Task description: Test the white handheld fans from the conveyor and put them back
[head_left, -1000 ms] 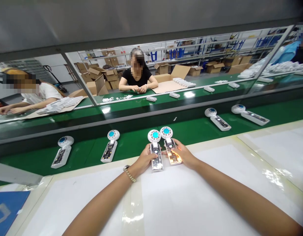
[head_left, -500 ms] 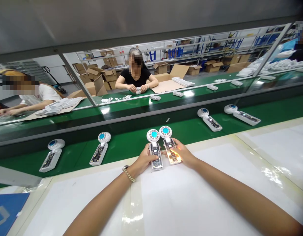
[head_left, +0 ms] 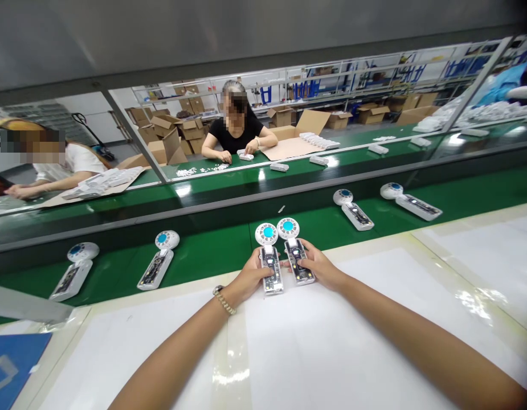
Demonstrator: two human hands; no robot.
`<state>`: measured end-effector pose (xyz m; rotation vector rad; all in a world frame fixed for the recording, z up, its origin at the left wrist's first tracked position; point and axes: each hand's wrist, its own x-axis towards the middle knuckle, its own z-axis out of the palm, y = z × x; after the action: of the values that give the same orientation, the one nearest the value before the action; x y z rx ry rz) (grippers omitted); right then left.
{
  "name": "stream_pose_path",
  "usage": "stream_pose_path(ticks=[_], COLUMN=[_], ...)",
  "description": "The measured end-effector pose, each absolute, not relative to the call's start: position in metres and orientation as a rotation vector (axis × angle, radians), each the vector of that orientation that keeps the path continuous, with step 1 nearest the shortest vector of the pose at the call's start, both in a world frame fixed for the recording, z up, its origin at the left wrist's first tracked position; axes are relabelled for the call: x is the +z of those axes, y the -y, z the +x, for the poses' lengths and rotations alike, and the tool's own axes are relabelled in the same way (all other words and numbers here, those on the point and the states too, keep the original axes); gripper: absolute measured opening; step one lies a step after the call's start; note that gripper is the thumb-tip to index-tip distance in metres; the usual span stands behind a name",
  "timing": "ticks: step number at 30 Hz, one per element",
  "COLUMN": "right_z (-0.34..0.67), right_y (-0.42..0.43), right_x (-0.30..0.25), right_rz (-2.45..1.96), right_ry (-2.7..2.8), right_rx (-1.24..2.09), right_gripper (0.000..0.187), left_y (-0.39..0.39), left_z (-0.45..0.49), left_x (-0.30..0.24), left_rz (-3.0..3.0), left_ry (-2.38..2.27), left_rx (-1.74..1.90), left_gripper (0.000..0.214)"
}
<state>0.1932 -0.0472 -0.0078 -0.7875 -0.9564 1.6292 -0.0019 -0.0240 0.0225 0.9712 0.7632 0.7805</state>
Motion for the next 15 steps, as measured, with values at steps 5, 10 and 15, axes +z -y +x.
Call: stream_pose_path(ticks=[5,10,15], right_z=[0.1935,0.193,0.1936], right_y=[0.0482,0.0484,0.0481], right_x=[-0.0052,-0.0021,-0.0007], right_rz=[-0.787,-0.802,-0.808], right_ry=[0.944,0.921,0.902], right_rx=[1.642,1.657,1.662], right_gripper=[0.058,0.062,0.064], left_y=[0.0243,0.023,0.0211], left_z=[-0.0013,-0.0028,-0.0033], left_x=[0.0243,0.0224,0.0193], left_rz=[0.96,0.994,1.007], left_ry=[-0.773,-0.747,-0.73], left_rx=[0.77,0.77,0.762], left_gripper=[0.05,0.048,0.049])
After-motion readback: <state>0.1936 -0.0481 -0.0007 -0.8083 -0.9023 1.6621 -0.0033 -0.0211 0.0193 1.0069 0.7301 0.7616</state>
